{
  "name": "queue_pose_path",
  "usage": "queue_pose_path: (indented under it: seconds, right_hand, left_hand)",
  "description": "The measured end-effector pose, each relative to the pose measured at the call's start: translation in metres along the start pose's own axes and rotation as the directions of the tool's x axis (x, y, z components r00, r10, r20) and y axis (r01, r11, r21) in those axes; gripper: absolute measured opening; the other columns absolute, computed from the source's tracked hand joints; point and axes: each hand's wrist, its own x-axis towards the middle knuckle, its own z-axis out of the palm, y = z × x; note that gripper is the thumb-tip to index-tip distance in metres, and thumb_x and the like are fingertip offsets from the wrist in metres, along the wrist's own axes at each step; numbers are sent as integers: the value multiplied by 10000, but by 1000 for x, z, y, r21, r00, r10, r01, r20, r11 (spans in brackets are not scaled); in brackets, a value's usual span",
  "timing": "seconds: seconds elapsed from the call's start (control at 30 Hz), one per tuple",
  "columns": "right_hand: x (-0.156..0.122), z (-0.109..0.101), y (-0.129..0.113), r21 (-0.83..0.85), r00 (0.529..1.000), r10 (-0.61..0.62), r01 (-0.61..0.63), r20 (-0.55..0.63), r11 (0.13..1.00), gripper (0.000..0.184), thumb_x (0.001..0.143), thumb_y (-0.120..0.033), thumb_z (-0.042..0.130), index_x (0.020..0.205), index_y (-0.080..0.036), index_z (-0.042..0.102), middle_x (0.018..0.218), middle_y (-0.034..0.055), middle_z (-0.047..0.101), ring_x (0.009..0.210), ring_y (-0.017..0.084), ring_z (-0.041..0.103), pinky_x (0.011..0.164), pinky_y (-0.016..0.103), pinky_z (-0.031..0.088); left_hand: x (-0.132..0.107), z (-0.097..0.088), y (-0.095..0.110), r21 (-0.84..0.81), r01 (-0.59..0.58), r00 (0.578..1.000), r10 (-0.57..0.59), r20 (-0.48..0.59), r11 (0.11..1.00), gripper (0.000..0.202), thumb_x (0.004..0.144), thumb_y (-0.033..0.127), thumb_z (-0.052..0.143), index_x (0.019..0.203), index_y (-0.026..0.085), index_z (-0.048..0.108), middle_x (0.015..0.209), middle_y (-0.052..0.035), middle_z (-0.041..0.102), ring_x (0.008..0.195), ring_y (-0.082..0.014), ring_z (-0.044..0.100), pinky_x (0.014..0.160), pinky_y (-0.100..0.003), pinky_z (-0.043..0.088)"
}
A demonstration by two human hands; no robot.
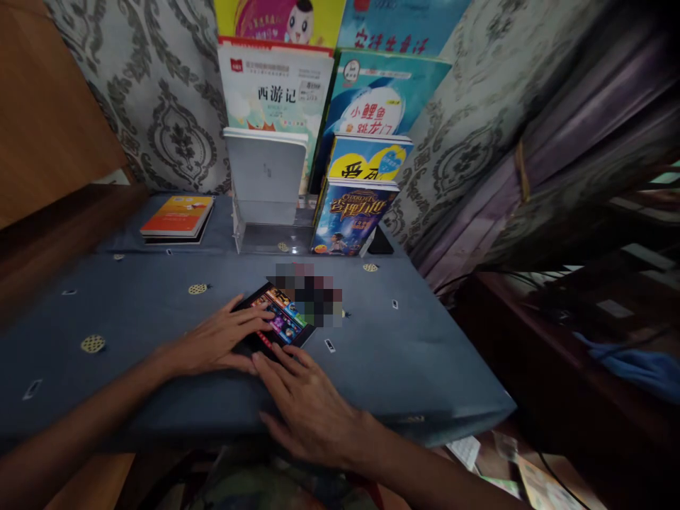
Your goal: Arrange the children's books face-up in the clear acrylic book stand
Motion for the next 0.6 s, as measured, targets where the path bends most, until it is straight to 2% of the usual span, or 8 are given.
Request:
queue_pose_path:
  seconds: [0.07, 0.17, 0.3, 0.37, 0.43, 0.53, 0.6]
  right_hand:
    - [12, 0, -2, 8, 1000, 1, -2, 25, 1000, 638, 967, -370, 519, 1498, -47, 377, 1504, 234, 484, 1426, 338, 422, 1184, 509, 344]
    - [34, 3, -1, 41, 999, 9, -11, 39, 999, 649, 935, -359, 592, 1500, -117, 384, 1568, 244, 381, 1481, 346, 329, 1185, 531, 335]
    - [59, 6, 10, 105, 1000, 13, -15, 19, 994, 711, 909, -332, 646, 1522, -144, 339, 1584, 223, 360, 1519, 320, 245, 1192, 516, 331]
    - [67, 5, 21, 146, 1000, 8, -8, -3, 989, 670, 921, -319, 631, 1512, -159, 358, 1563, 188, 415, 1504, 283, 294, 1193, 490, 339]
    - [72, 2, 36, 173, 998, 41, -32, -48, 984, 578, 944, -311, 591, 1476, -168, 418, 1496, 164, 513, 1439, 261, 419, 1169, 472, 381]
    - [81, -3, 64, 168, 974, 167, -142, -150, 976, 451, 989, -252, 478, 1435, -182, 480, 1402, 142, 612, 1304, 239, 576, 1112, 445, 452]
    - [92, -4, 82, 112, 954, 241, -223, -180, 968, 436, 999, -195, 409, 1425, -168, 496, 1424, 146, 596, 1315, 234, 569, 1121, 433, 446]
  left_hand:
    - [1, -4, -11, 8, 13, 1000, -13, 6, 1000, 618, 923, 615, 558, 1431, 271, 481, 1443, -96, 582, 1394, -254, 486, 1243, -512, 168]
    - [3, -8, -31, 42, 63, 998, -63, 14, 997, 634, 936, 615, 534, 1459, 269, 445, 1453, -101, 573, 1420, -261, 452, 1237, -524, 158]
    - [6, -13, -59, 60, 113, 993, -115, 28, 992, 624, 975, 603, 465, 1502, 277, 394, 1497, -101, 526, 1426, -272, 443, 1227, -530, 171]
    - [8, -14, -67, 51, 123, 991, -125, 39, 991, 608, 987, 598, 440, 1503, 279, 396, 1498, -91, 526, 1428, -269, 440, 1222, -515, 197]
    - [9, -12, -70, 44, 143, 989, -145, 37, 989, 600, 992, 605, 422, 1491, 273, 414, 1487, -86, 540, 1426, -266, 443, 1217, -512, 213]
    - [14, -6, -68, 57, 198, 980, -198, -8, 978, 635, 978, 638, 420, 1479, 249, 429, 1492, -106, 530, 1417, -267, 455, 1213, -523, 224]
    - [18, -1, -66, 74, 226, 974, -224, -38, 971, 666, 964, 659, 430, 1473, 229, 433, 1526, -125, 483, 1430, -269, 436, 1212, -521, 232]
